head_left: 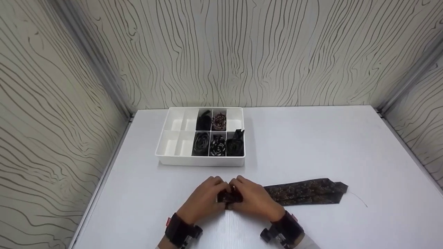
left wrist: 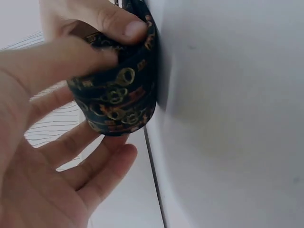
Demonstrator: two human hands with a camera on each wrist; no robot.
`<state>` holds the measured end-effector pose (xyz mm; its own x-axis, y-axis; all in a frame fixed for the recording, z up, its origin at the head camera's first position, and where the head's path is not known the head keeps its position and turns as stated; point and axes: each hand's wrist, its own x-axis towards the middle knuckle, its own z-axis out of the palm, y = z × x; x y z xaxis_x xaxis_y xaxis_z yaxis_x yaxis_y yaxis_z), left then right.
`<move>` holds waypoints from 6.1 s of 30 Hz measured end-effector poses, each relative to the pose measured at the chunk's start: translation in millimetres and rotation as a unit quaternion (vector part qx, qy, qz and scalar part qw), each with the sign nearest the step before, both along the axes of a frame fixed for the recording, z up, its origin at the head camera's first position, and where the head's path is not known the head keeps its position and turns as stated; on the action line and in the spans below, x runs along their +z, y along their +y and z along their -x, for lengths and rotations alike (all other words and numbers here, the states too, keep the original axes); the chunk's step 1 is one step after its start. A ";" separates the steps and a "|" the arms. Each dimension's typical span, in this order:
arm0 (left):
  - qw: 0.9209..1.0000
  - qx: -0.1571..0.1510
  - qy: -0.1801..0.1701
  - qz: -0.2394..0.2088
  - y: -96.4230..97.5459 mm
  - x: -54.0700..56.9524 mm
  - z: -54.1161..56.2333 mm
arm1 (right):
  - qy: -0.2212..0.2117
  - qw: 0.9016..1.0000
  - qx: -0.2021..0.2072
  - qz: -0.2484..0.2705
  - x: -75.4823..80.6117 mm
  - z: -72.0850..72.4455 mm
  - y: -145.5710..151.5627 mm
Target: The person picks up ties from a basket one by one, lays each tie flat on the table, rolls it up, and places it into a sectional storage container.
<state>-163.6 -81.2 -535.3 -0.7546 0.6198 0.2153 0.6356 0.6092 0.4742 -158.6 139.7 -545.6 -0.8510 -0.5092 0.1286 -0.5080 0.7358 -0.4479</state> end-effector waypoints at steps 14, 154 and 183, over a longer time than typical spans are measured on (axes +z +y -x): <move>0.999 0.007 0.049 0.014 2.6 2.5 -1.1 | 0.004 1.000 -0.007 -0.005 2.9 -1.9 -1.0; 0.994 0.005 0.092 0.057 35.9 0.1 -14.0 | -0.008 1.000 -0.012 0.024 -3.8 -18.3 38.7; 0.995 0.005 0.073 0.062 33.5 0.0 -11.7 | -0.039 0.998 -0.043 0.022 2.3 -20.9 42.1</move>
<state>-151.9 -47.7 -535.4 -0.7268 0.6417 0.2450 0.6862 0.6633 0.2986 -137.6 181.8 -543.3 -0.8999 -0.4285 0.0816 -0.4060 0.7543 -0.5159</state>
